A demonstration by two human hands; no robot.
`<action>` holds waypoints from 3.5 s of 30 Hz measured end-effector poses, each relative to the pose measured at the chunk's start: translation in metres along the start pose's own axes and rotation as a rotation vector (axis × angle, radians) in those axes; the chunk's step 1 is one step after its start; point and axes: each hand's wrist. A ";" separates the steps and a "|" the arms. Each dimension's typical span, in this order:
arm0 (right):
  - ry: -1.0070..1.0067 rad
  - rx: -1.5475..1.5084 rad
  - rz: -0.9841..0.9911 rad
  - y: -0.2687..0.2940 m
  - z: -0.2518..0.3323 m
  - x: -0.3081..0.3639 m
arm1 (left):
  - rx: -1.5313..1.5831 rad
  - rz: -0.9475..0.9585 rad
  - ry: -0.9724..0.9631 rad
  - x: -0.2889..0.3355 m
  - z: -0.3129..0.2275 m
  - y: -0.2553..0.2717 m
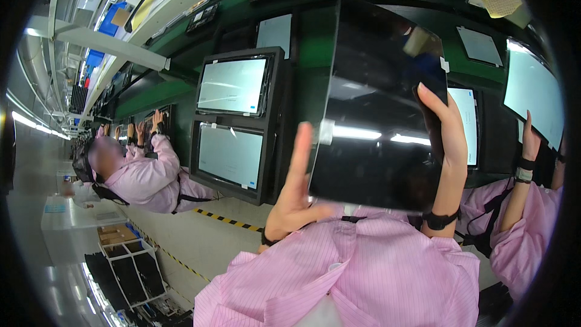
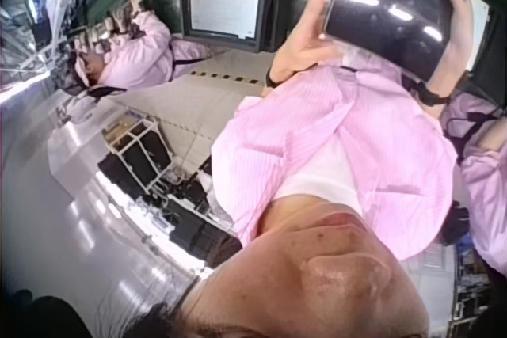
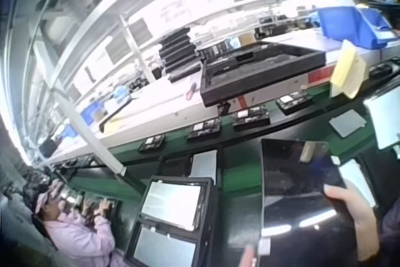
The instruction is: Assembling, inspecting, and packaging tablet computers in a factory setting.
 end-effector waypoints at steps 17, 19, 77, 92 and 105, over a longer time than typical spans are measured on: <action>0.401 0.379 -0.108 -0.003 -0.018 0.047 | -0.010 -0.300 0.133 -0.107 -0.004 0.070; 0.375 0.377 0.000 0.003 -0.025 0.046 | -0.119 -0.262 0.151 -0.107 -0.003 0.077; 0.687 -0.183 0.241 -0.027 0.012 -0.048 | -0.023 0.016 -0.132 -0.092 -0.043 -0.043; 1.335 0.962 -0.104 -0.078 0.033 0.041 | -0.205 -1.182 -0.473 -0.172 0.016 0.043; 1.188 0.718 0.074 -0.016 0.033 0.058 | 0.121 -1.097 -0.445 -0.158 0.047 0.098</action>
Point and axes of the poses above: each hand's wrist, its own x-axis away from the middle knuckle, its own y-axis out of the back of the hand, z = x × y, and after that the axes turned 10 degrees about -y, right-handed
